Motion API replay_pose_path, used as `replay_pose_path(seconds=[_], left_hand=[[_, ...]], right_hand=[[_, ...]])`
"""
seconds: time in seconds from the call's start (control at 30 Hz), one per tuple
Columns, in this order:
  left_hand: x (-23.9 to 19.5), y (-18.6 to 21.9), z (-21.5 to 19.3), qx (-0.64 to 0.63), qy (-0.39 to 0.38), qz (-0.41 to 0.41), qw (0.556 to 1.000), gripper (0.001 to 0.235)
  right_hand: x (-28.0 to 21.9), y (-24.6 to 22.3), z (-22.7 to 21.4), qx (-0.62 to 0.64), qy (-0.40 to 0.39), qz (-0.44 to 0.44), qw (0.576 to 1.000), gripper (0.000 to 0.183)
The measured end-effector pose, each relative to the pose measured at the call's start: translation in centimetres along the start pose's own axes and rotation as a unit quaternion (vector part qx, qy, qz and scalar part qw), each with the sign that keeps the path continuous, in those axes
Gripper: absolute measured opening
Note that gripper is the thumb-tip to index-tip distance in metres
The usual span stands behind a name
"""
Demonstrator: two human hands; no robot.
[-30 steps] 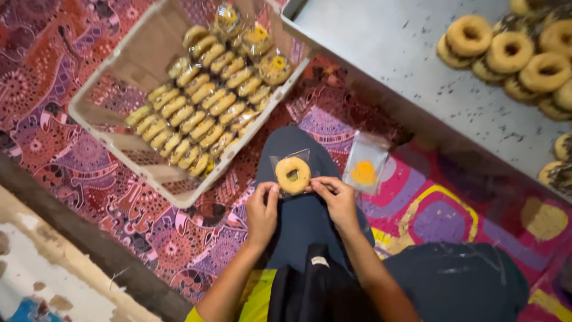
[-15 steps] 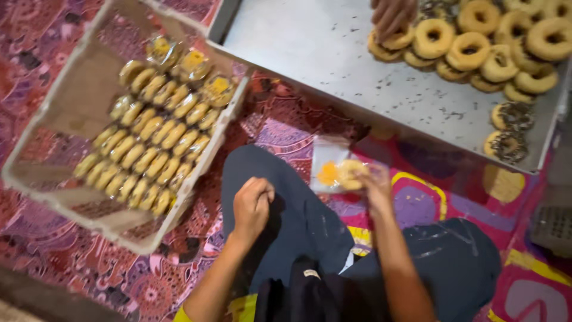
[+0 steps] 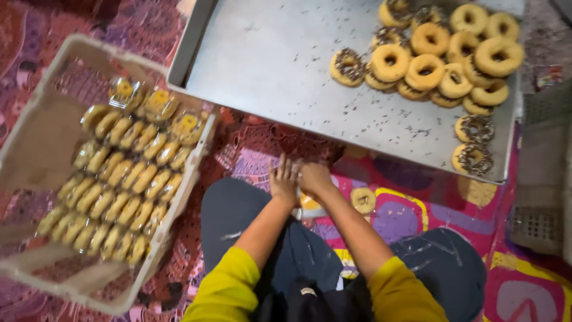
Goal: The person sits on a patterned floor mat and repeatedly picks donuts from a metal tray, places them into clear plastic bags, and arranges the sealed packages in a white plastic crate. Another person is visible in the background handling donuts on a separate tray.
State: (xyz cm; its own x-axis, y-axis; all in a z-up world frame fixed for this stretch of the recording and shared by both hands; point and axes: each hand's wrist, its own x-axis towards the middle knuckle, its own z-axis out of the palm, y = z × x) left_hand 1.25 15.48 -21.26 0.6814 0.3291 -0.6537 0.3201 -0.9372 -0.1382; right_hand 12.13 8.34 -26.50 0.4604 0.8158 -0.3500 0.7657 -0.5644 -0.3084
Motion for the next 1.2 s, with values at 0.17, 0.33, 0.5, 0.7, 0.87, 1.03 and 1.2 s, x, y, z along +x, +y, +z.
replay_pose_path(seconds=[0.17, 0.33, 0.5, 0.7, 0.87, 1.03, 1.2], left_hand=[[-1.2, -1.0, -0.9, -0.131, 0.013, 0.004, 0.991, 0.132], [-5.8, -3.4, -1.4, -0.471, 0.399, -0.012, 0.787, 0.104], [-9.5, -2.7, -0.3, -0.990, 0.000, 0.064, 0.122, 0.056], [-7.7, -6.4, -0.4, -0.994, 0.097, -0.024, 0.038, 0.038], [-8.2, -7.1, -0.5, -0.993, 0.091, -0.054, 0.061, 0.038], [-9.3, -6.7, -0.3, -0.995, 0.041, 0.059, 0.069, 0.042], [-9.4, -2.3, -5.4, -0.997, -0.007, 0.066, 0.044, 0.039]], right_hand=[[1.0, -0.9, -3.6, 0.019, -0.018, -0.051, 0.998, 0.028], [-8.9, -2.9, -10.6, 0.232, 0.116, -0.062, 0.964, 0.027], [-18.4, -7.2, -16.2, 0.145, 0.156, -0.327, 0.921, 0.060], [-7.9, 1.5, -28.6, 0.130, 0.292, -0.066, 0.945, 0.042], [3.2, 10.1, -35.4, -0.153, 0.068, 0.081, 0.983, 0.053], [-2.9, 10.0, -33.3, 0.057, 0.222, -0.046, 0.972, 0.035], [-17.6, 4.9, -21.5, 0.860, 0.089, -0.053, 0.499, 0.047]])
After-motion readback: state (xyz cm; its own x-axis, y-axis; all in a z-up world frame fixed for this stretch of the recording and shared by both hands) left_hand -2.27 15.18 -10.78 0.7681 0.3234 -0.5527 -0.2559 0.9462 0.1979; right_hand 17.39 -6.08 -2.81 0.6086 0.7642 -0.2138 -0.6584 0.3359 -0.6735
